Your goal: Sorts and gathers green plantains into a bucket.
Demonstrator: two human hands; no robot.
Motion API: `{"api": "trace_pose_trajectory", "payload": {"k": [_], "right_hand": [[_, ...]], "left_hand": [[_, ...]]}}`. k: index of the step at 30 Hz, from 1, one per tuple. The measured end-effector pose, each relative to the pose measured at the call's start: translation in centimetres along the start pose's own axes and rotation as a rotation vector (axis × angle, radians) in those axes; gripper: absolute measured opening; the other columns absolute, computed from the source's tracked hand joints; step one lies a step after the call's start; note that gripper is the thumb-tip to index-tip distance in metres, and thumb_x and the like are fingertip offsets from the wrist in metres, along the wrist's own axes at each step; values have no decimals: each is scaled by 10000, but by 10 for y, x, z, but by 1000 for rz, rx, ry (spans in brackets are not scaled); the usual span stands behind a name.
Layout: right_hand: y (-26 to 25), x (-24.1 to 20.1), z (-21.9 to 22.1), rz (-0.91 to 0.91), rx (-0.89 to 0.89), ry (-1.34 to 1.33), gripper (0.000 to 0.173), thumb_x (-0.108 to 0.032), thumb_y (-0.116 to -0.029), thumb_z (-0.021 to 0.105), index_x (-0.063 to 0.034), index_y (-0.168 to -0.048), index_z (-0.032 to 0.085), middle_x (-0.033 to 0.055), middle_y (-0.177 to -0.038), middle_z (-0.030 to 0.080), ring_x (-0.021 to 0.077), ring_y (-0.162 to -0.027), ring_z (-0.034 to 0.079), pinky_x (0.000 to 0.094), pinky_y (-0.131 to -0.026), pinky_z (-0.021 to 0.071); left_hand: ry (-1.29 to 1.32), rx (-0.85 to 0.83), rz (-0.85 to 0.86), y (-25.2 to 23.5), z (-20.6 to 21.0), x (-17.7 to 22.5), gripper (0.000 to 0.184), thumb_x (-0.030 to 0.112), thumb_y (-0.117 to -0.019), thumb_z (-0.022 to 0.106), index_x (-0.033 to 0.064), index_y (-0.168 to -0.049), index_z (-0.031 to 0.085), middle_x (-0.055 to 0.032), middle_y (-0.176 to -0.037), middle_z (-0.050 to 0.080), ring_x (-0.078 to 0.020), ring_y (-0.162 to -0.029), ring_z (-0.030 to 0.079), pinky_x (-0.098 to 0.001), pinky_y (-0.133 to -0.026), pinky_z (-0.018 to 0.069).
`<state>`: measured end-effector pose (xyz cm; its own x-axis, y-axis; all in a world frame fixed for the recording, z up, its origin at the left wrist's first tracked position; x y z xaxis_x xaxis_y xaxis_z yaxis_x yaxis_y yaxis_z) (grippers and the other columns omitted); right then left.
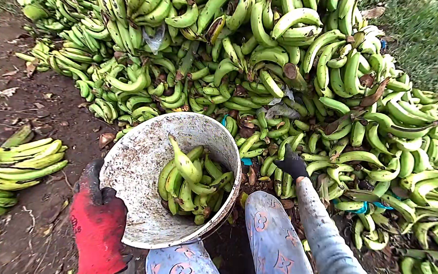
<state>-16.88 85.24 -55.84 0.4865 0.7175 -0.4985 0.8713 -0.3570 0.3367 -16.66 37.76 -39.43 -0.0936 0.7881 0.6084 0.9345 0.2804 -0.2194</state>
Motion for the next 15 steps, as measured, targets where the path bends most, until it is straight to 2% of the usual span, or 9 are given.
{"api": "trace_pose_trajectory", "payload": {"k": [1,2,3,5,6,8,9,12,15], "right_hand": [[-12,18,37,187,-61,185,1100,-464,-811,789,-167,-1657,152,258,-1463,528,451,-1290,566,640,-1022,471],[-19,29,66,286,-74,278,1219,-468,-746,834,-145,-1663,99,305,-1533,419,494,-1381,453,667,-1084,396],[-22,34,86,316,-35,337,1266,-454,-692,860,-119,-1659,115,335,-1557,359,513,-1416,391,672,-1112,351],[-25,39,96,314,36,374,1273,-443,-629,873,-116,-1647,183,336,-1560,356,504,-1436,370,660,-1134,327],[-24,40,93,311,35,354,1271,-456,-607,875,-134,-1643,211,324,-1550,379,495,-1432,380,659,-1132,332],[-20,44,78,296,32,247,1294,-519,-556,881,-171,-1632,253,308,-1512,436,489,-1395,427,668,-1107,364],[-16,43,65,290,49,172,1293,-552,-545,879,-198,-1628,268,299,-1495,459,478,-1370,459,661,-1086,396],[9,37,33,274,120,-32,1174,-527,-638,880,-225,-1618,307,273,-1491,480,455,-1350,493,646,-1057,436],[43,11,-9,132,285,-266,1158,-432,-650,922,-160,-1607,330,280,-1521,454,448,-1408,439,628,-1140,366]], "left_hand": [[-6,-18,11,0,-2,5,590,6,-988,439,101,-1569,401,-282,-1458,523,-420,-1261,575,-581,-1035,459],[-16,-38,18,-1,-4,9,591,0,-996,429,108,-1576,392,-266,-1497,498,-416,-1310,551,-578,-1071,444],[-28,-45,22,-2,-4,10,594,5,-994,425,118,-1576,396,-260,-1495,502,-414,-1296,561,-579,-1058,452],[-47,-41,15,-3,-2,6,595,11,-981,430,125,-1565,414,-292,-1392,556,-434,-1127,609,-611,-931,480],[-54,-43,7,-3,-2,4,591,10,-980,437,129,-1558,427,-297,-1373,567,-438,-1108,615,-616,-919,482],[-67,-57,2,-4,-5,6,584,10,-991,435,133,-1562,425,-273,-1455,530,-438,-1238,583,-610,-1019,457],[-64,-55,10,-7,-4,6,590,6,-987,432,128,-1564,424,-265,-1486,509,-436,-1294,555,-611,-1055,436],[-55,-52,34,-7,-3,5,580,-8,-985,425,102,-1554,427,-284,-1475,508,-446,-1288,553,-614,-1048,437],[-75,-61,3,-8,-5,8,576,11,-1001,415,123,-1566,417,-291,-1455,523,-458,-1244,576,-636,-1013,446]]}}
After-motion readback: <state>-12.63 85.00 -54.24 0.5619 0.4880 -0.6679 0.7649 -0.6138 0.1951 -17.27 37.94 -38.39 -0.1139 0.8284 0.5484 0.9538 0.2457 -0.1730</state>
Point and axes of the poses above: each hand's wrist, its own y-axis away from the middle knuckle, its own z-axis out of the palm, x = y × z, the point moved 2 cm from there along -y, towards the middle knuckle
